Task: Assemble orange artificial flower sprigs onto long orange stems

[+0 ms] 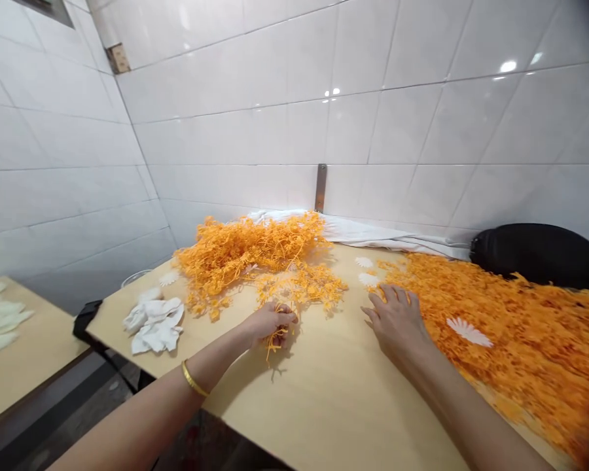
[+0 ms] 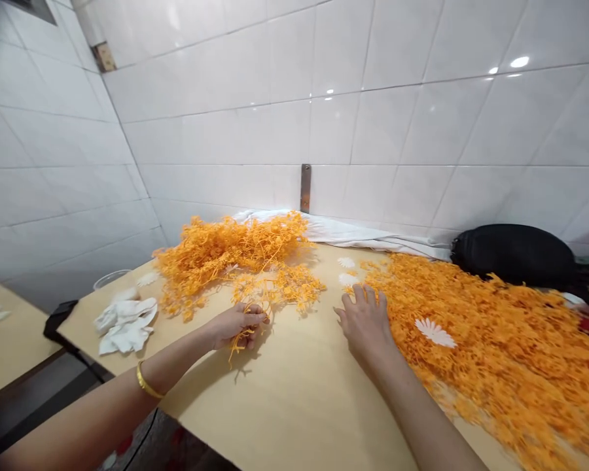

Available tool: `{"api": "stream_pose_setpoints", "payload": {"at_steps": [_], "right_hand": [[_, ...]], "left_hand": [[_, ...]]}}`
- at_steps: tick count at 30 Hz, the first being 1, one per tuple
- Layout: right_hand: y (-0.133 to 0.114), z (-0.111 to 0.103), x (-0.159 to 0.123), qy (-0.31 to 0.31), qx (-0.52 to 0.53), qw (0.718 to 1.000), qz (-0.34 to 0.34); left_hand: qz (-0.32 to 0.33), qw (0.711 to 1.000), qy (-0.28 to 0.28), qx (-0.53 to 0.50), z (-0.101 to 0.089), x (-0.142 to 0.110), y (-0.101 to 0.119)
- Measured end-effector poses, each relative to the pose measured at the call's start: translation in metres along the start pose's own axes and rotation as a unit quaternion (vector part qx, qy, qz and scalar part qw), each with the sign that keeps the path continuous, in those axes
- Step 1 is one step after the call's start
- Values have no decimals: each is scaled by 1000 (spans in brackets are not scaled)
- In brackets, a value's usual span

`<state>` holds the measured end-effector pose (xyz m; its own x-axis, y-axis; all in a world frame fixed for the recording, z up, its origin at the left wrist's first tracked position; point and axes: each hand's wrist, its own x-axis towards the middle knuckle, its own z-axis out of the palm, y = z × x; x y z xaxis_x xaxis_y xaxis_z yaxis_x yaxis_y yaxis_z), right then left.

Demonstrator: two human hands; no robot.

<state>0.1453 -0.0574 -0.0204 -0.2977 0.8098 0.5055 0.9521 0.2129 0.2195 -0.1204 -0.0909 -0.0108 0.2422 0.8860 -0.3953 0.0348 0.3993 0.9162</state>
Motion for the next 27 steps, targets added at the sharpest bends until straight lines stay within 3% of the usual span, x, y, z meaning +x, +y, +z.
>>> {"api": "stream_pose_setpoints", "payload": {"at_steps": [3, 8, 11, 16, 20, 23, 27], "right_hand": [[-24, -9, 14, 20, 65, 996, -53], [-53, 6, 33, -39, 127, 986, -99], [-57, 9, 42, -23, 150, 984, -91], [-51, -11, 55, 55, 239, 965, -90], [-57, -7, 52, 11, 297, 951, -81], [-72, 3, 43, -12, 306, 948, -89], [-98, -2, 40, 10, 379, 925, -23]], "left_hand": [[2, 1000, 17, -8, -3, 2, 3], [6, 999, 48, -23, -12, 2, 7], [25, 997, 77, 0, -24, 3, 7], [54, 990, 117, 54, -42, 10, 9], [64, 980, 129, 138, -44, 11, 7], [129, 934, 175, 284, -34, 5, 1], [197, 825, 204, 489, -7, -7, -7]]}}
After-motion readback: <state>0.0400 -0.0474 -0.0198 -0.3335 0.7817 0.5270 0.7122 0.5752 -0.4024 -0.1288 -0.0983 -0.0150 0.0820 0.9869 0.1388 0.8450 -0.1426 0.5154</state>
